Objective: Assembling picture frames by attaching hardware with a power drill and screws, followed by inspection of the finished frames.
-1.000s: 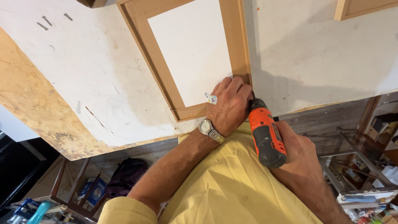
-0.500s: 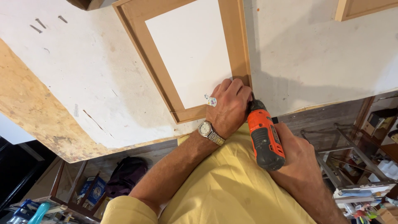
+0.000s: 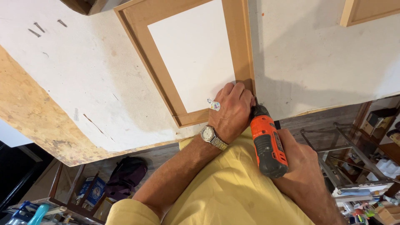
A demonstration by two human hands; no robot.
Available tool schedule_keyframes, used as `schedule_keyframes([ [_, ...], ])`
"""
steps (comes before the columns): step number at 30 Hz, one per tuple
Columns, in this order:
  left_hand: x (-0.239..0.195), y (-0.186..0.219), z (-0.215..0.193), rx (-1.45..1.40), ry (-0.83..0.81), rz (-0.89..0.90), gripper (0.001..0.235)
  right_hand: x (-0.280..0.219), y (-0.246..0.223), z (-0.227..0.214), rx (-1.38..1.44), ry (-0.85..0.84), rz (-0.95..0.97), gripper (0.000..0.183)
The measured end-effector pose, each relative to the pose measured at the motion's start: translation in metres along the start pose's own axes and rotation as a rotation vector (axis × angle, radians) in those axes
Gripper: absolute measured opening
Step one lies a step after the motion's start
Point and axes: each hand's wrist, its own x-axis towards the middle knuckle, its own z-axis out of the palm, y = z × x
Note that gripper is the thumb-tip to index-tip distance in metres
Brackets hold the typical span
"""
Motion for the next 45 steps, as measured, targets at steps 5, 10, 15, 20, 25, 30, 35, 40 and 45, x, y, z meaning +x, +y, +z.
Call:
schedule_keyframes([
  [5,-0.0001,-0.0019,-0.0004,-0.012,-0.02,0.004,0.018,-0.0008,-0.0015,0.0016,0.001,-0.011,0.016,0.025],
  [10,0.003,-0.0011,-0.0036,-0.013,0.001,0.016,0.018,-0.0007,-0.0045,0.002,0.025,-0.02,0.056,0.026],
  [15,0.0029,-0.0025,-0.0028,-0.005,0.005,0.021,0.02,-0.0011,-0.0019,0.0046,0.049,0.022,0.006,0.03],
  [20,0.0032,-0.0033,-0.0026,0.001,0.014,0.039,0.02,-0.0029,-0.0046,0.0047,0.066,0.037,0.008,0.034],
  [25,0.0042,-0.0028,-0.0044,-0.025,0.033,0.035,0.02,-0.0027,-0.0063,0.0044,0.036,0.047,0.003,0.034],
  [30,0.0047,-0.0031,-0.0044,-0.035,0.055,0.035,0.02,-0.0028,-0.0073,0.0039,0.033,0.046,0.008,0.031],
  [35,0.0042,-0.0037,-0.0039,-0.026,0.045,0.043,0.021,-0.0009,-0.0044,0.0068,0.021,0.05,0.01,0.03],
  [40,0.0051,-0.0037,-0.0041,-0.022,0.07,0.048,0.022,-0.0019,-0.0077,0.0054,0.026,0.041,0.042,0.027],
  [45,0.0042,-0.0047,-0.0037,-0.023,0.075,0.054,0.022,-0.0015,-0.0042,0.0085,0.049,0.063,0.018,0.025],
])
